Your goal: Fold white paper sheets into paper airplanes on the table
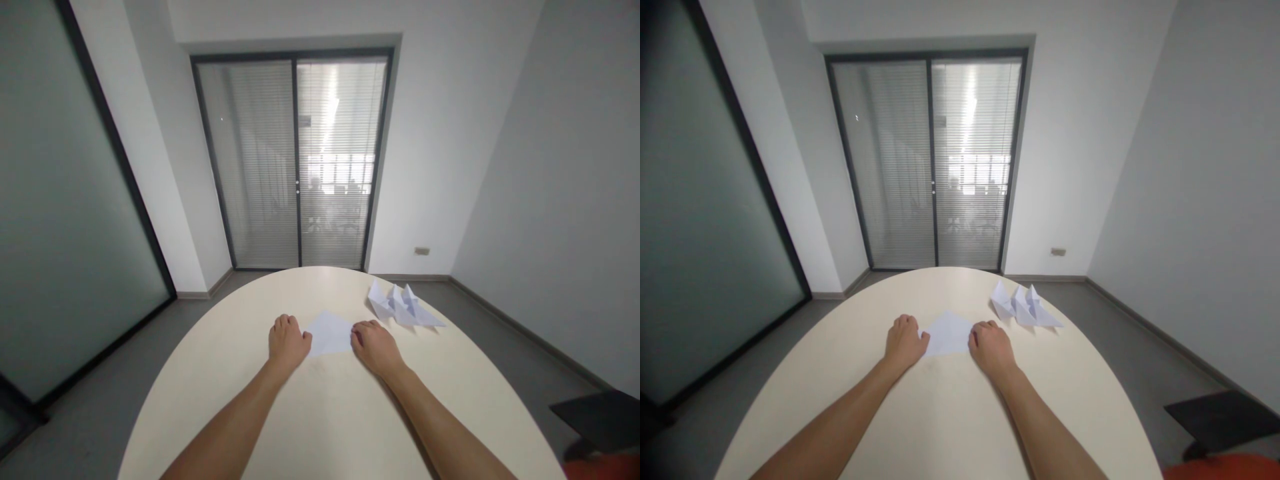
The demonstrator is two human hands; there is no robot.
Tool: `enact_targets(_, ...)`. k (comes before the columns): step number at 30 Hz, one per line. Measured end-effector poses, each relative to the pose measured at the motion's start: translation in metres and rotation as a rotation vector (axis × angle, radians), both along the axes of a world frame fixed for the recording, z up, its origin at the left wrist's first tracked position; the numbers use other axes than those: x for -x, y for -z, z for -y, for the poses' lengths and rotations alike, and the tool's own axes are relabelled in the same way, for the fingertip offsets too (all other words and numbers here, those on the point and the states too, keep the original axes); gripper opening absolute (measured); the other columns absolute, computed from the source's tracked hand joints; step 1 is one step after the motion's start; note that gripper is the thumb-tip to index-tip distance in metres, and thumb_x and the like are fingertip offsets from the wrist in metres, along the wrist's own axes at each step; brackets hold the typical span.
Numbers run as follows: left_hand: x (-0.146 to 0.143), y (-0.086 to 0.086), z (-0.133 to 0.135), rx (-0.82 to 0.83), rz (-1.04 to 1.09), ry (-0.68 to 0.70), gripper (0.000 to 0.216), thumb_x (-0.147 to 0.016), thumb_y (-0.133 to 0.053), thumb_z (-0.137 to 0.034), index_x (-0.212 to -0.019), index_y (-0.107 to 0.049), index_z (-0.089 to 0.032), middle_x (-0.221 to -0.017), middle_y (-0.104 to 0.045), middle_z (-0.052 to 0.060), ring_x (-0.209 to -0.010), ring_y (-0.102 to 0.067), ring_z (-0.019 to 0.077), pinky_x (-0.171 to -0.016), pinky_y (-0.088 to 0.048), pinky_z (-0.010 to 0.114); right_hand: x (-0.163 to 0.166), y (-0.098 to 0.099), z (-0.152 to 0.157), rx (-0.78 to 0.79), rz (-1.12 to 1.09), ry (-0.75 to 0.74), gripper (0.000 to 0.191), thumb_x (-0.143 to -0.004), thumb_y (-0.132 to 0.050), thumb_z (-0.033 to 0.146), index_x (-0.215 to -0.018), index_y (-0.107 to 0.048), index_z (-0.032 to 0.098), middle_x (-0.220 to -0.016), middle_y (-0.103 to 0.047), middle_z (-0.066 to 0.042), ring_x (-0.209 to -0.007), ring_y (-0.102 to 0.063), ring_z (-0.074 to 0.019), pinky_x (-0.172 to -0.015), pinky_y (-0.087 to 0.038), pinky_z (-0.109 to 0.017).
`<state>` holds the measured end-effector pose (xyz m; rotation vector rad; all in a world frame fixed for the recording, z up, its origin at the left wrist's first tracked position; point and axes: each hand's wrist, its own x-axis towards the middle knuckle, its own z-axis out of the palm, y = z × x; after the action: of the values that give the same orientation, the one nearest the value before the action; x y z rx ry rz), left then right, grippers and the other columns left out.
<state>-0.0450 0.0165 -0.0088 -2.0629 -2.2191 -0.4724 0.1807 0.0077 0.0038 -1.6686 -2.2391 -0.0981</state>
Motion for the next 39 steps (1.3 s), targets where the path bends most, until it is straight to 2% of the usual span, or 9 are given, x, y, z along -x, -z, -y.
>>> enact_targets(12,0.0005,-0.002,0.0005,-0.03,0.044,0.132,0.017,-0.087,-0.055,-0.022,-0.103,-0.057,-0.018,-0.106,-0.064,0.01,-0.108,-0.055,0.0247,-0.091,-0.04,0.035,0.0009,-0.0017,0.0019,0.01,-0.001,0.005,0.029,-0.093,-0.043,0.024,-0.092,-0.072,0.019,-0.098,-0.073,-0.01,-0.098,-0.06,-0.0237,-0.086,-0.039,-0.03)
enact_targets(17,-0.0003,0.0007,0.0004,-0.059,0.021,0.128,0.018,-0.088,-0.055,-0.023,-0.105,-0.059,-0.018,-0.107,-0.064,0.01,-0.106,-0.055,0.0254,-0.086,-0.042,0.035,0.0012,-0.0032,0.0032,0.009,0.036,-0.007,0.03,-0.094,-0.042,0.026,-0.09,-0.072,0.019,-0.098,-0.073,-0.01,-0.098,-0.059,-0.0238,-0.088,-0.039,-0.03)
enact_targets(24,0.0002,0.0021,-0.0003,-0.056,-0.003,0.119,0.014,-0.089,-0.053,-0.024,-0.098,-0.064,-0.019,-0.102,-0.065,0.009,-0.101,-0.057,0.0251,-0.083,-0.044,0.036,0.0016,-0.001,0.0018,-0.013,0.033,-0.016,0.029,-0.095,-0.044,0.026,-0.098,-0.073,0.019,-0.102,-0.072,-0.01,-0.101,-0.059,-0.0232,-0.089,-0.04,-0.029)
enact_targets(34,-0.0028,-0.0039,0.0026,-0.031,0.013,0.134,0.021,-0.089,-0.049,-0.016,-0.103,-0.064,-0.019,-0.103,-0.068,0.008,-0.101,-0.06,0.0235,-0.082,-0.044,0.035,0.0006,-0.0011,0.0029,-0.02,0.027,-0.023,0.028,-0.095,-0.046,0.026,-0.1,-0.072,0.019,-0.104,-0.072,-0.009,-0.102,-0.059,-0.0222,-0.09,-0.04,-0.029)
enact_targets(39,-0.0032,-0.0078,0.0044,0.012,0.027,0.133,0.03,-0.087,-0.046,-0.006,-0.107,-0.064,-0.02,-0.107,-0.069,0.007,-0.102,-0.061,0.0208,-0.085,-0.043,0.032,0.0017,-0.0065,0.0073,0.0,0.019,-0.057,0.033,-0.097,-0.045,0.039,-0.102,-0.071,0.019,-0.112,-0.071,-0.009,-0.105,-0.058,-0.0241,-0.095,-0.04,-0.032)
